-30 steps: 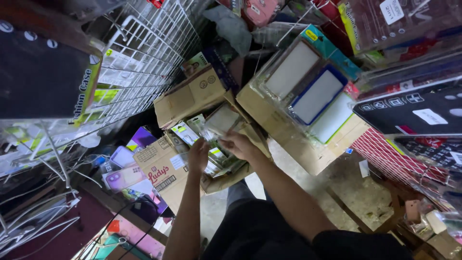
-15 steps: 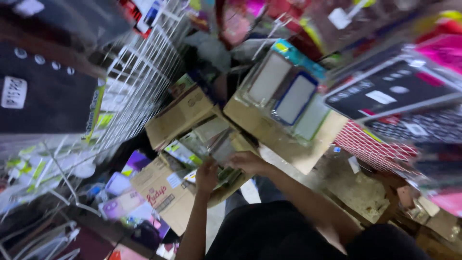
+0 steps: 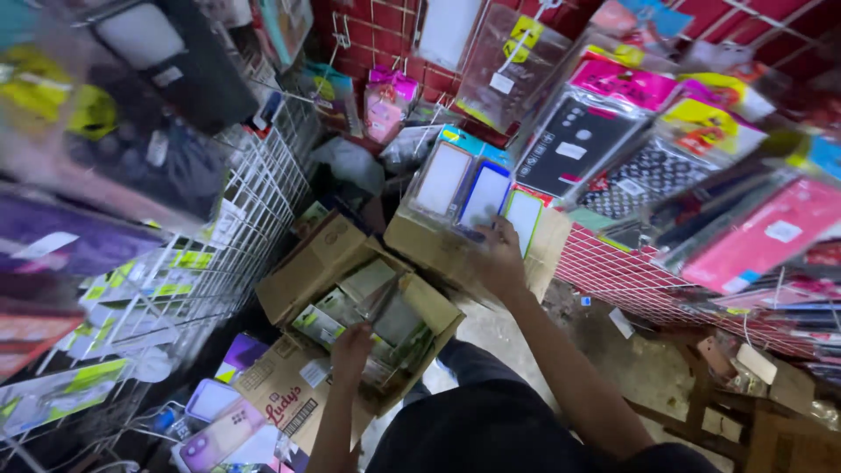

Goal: The person takes packaged phone accessories, including data cables and phone cases, out of a cardboard box, holds each package up to view it, and places the items on the display rack and surrounding boxes. They continue handling one package at a time, turning items over and fitting a case onto a display backing.

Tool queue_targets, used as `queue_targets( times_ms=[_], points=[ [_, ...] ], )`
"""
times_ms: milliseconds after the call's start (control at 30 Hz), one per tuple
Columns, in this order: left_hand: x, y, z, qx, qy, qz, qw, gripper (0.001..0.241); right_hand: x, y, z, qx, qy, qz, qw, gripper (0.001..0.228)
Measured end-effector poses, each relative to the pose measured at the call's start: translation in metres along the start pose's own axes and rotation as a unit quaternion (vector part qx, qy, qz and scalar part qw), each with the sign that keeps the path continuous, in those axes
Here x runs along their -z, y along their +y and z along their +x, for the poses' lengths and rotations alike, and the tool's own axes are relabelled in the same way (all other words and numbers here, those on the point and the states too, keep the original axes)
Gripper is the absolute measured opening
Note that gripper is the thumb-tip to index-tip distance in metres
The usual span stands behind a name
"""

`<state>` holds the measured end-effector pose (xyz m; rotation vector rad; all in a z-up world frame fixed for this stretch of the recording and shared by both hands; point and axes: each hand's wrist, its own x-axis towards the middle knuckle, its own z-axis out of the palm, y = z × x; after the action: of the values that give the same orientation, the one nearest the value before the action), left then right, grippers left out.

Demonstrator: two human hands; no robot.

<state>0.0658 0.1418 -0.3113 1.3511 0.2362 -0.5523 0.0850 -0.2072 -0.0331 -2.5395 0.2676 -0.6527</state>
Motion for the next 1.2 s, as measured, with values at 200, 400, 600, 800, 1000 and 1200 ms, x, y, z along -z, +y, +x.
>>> queue_targets(
  times_ms=[200, 400, 600, 800, 1000, 1200],
  points=[
    [-0.032, 0.059, -0.016, 0.071, 0.039, 0.088, 0.993, 0.034, -0.037, 0.069, -0.021, -0.041, 0.001, -0.034, 0.999, 0.018],
    [-0.05, 0.005, -0.023, 0.059, -0.09, -0.11, 0.988, 0.029, -0.015, 0.076, -0.018, -0.019, -0.004, 0.015, 1.0, 0.009],
    [-0.086, 0.051, -0.054, 0.155, -0.059, -0.084, 0.983, 0.028, 0.029, 0.025, -0.02, -0.074, 0.004, 0.039, 0.997, 0.012],
    [-0.119, 0.106, -0.067, 0.16, -0.113, -0.063, 0.979, 0.028, 0.038, 0.028, -0.026, -0.229, -0.001, 0.057, 0.972, 0.013],
    [-0.127, 0.115, -0.083, 0.134, -0.097, -0.079, 0.983, 0.027, -0.027, 0.136, -0.04, -0.142, 0.019, 0.215, 0.966, 0.035],
    [-0.116, 0.048, -0.082, 0.113, -0.077, -0.093, 0.986, 0.031, -0.022, 0.081, -0.024, -0.239, -0.045, 0.349, 0.905, 0.04]
  ],
)
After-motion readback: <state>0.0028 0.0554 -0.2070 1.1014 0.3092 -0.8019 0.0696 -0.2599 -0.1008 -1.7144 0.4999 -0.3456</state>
